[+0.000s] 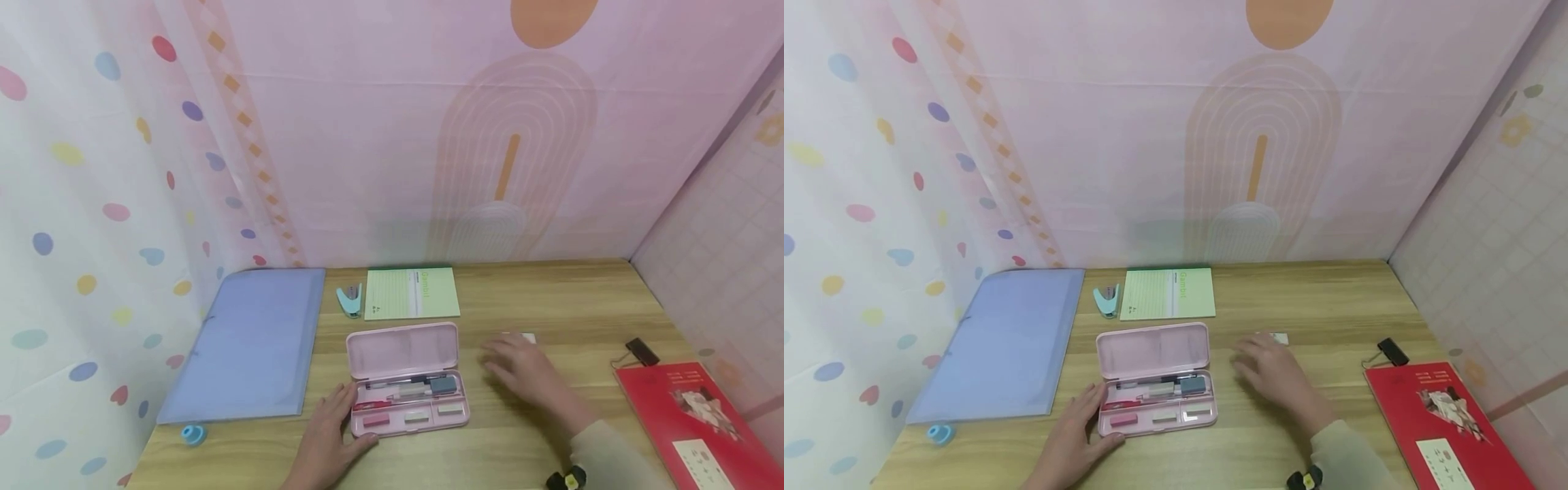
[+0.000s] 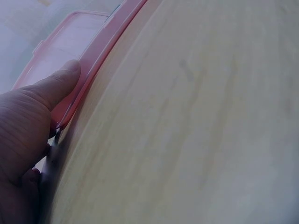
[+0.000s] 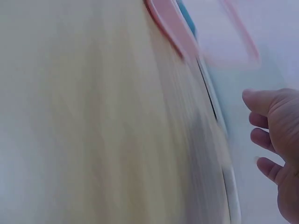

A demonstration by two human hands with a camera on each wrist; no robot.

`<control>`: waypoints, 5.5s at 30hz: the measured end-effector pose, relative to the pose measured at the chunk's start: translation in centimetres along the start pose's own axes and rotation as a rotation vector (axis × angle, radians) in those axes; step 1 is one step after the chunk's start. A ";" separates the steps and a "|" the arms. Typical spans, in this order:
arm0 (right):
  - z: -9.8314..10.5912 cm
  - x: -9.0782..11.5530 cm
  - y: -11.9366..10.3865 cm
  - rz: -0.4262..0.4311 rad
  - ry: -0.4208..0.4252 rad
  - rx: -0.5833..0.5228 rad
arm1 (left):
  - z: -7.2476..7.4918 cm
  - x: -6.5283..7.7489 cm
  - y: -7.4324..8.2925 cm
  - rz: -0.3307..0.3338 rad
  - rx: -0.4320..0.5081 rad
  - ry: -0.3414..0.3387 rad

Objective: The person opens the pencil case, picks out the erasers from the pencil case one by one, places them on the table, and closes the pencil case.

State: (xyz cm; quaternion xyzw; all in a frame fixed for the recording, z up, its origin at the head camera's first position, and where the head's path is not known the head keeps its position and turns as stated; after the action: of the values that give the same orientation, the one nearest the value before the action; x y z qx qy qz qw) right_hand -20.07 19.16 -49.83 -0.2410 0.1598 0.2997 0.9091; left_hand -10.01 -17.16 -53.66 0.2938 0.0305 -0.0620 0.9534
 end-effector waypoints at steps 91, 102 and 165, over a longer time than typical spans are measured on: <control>-5.9 -2.9 -9.8 0.108 -0.184 -0.028 | 0.0 0.2 0.0 -0.006 0.003 0.004; -6.6 -3.1 -10.2 0.078 -0.188 0.013 | 0.1 0.1 0.0 -0.014 -0.004 0.005; 2.4 4.2 3.2 -0.253 -0.010 0.155 | -0.4 0.1 -0.3 -0.013 0.006 0.014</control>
State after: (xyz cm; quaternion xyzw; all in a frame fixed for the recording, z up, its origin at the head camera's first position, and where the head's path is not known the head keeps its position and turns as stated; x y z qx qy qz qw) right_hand -18.50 24.68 -50.78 -0.1867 0.1462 0.1704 0.9564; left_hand -9.91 -17.18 -54.13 0.2970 0.0391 -0.0662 0.9518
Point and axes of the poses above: each hand's wrist, its own x-axis away from the middle knuckle, its own z-axis out of the back of the hand, y = z × x, the point moved 1 cm from there along -x, towards the middle knuckle, and after that the axes turned 3 degrees about y, right-handed, at the moved point
